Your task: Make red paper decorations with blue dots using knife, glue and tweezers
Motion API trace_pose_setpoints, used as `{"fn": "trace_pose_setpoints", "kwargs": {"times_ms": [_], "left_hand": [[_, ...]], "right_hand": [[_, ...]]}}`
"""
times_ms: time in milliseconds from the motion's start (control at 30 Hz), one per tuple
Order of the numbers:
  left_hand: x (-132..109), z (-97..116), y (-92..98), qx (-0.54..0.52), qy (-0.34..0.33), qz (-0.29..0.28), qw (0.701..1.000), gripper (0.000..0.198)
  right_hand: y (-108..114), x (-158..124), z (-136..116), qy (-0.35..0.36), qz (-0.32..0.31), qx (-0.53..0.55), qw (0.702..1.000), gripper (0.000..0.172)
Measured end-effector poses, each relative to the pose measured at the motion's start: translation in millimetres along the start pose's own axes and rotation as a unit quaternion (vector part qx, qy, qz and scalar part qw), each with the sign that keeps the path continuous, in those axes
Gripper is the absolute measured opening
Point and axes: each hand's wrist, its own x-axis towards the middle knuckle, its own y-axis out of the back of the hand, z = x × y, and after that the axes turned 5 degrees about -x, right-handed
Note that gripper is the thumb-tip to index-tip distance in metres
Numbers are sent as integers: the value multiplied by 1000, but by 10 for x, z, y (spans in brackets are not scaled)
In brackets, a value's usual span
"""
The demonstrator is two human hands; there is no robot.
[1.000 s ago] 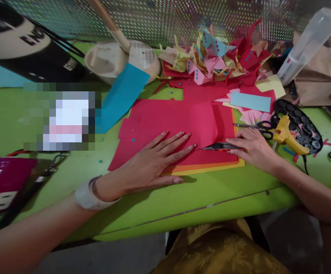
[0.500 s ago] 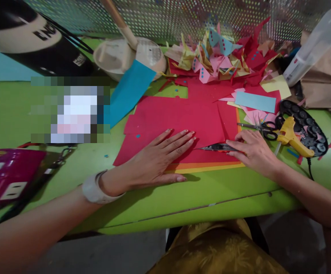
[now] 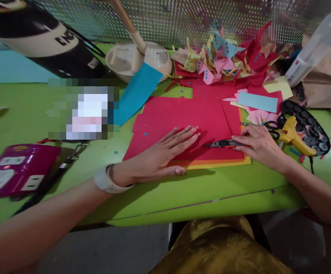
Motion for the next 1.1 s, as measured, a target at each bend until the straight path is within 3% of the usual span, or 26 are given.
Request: {"fn": "trace_pose_setpoints", "kwargs": {"times_ms": [133,300,567,867,1100], "left_hand": [[-72,-225,134,1,38,36,999,52],[-80,-491,187,14,57,-20,998,57],[37,-522,253,-12,80,-51,995,58],[83,-619,245,-10,85,-62,994,66],[101,-652,231,-6,91,-64,994,69]], "right_hand": [[3,-5,83,9,1,3,1000,34],[-52,-1,142,23,11,-9,1000,37],[-99,114,85,22,-26,-21,999,33],[-257,84,53,-45,28,-58,997,30],[-377,94,-12,-50,41,3,998,27]]}}
